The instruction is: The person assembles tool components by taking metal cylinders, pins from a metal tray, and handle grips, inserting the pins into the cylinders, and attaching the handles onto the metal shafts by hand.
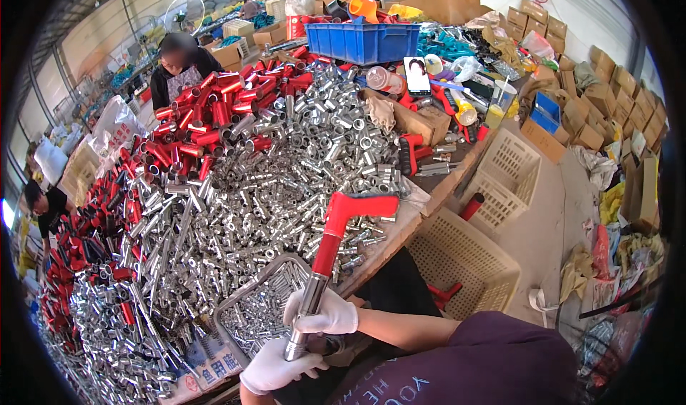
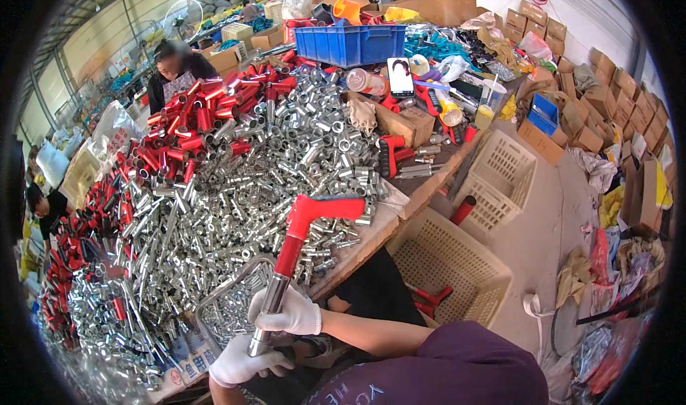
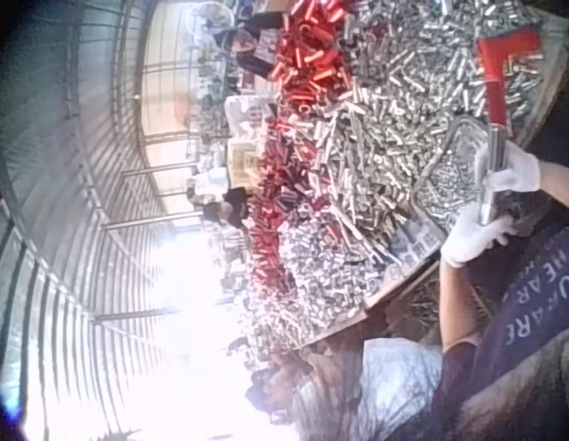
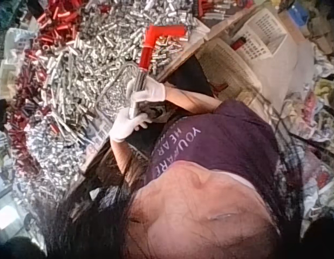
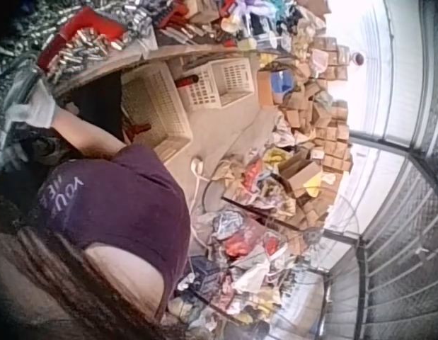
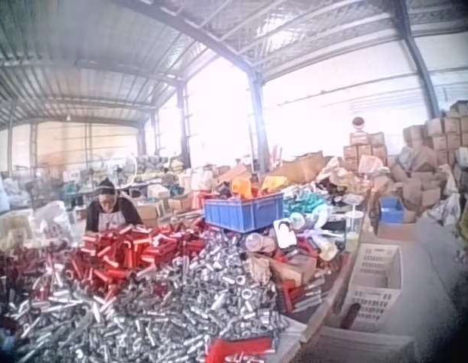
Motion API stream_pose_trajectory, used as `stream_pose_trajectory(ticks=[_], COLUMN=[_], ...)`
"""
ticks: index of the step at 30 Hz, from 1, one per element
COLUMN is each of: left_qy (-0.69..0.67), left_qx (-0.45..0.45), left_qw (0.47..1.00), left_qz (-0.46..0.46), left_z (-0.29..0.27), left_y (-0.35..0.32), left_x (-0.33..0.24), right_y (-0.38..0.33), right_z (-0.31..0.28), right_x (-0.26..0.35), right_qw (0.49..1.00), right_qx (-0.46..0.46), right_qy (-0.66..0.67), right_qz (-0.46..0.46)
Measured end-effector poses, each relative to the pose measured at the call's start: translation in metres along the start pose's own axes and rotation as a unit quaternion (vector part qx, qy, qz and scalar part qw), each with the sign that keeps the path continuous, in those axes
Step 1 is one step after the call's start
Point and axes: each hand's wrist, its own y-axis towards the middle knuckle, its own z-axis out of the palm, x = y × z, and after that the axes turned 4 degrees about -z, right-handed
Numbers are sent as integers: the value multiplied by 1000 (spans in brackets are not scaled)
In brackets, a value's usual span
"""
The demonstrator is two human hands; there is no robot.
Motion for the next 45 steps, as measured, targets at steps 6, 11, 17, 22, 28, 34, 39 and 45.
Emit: stream_pose_trajectory(ticks=[6, 11, 17, 22, 28, 34, 39, 45], left_qy=[297, -16, 271, 177, 269, 66, 274, 237], left_qx=[-484, 24, -538, -303, -403, -248, -244, -327], left_qw=[801, 997, 747, 882, 833, 911, 916, 913], left_qz=[189, 67, 283, 315, 268, 322, 163, 56], left_z=[48, 41, 80, 68, 96, 111, 69, 43], left_y=[11, 9, 67, 58, 89, 123, 128, 205], left_x=[1, 7, 38, 33, 47, 126, 169, 256], right_y=[-11, -37, -59, -66, -72, -97, -116, -106], right_z=[3, -7, 0, -28, -16, -41, -117, -87], right_x=[22, 42, 10, 23, 17, -3, 62, -35], right_qw=[991, 983, 961, 980, 970, 949, 912, 813], right_qx=[-75, 82, -148, -19, -133, 162, 32, -46], right_qy=[-103, -160, -232, -200, -203, -238, 74, -434], right_qz=[-39, -23, -37, 9, 32, 131, 403, 386])
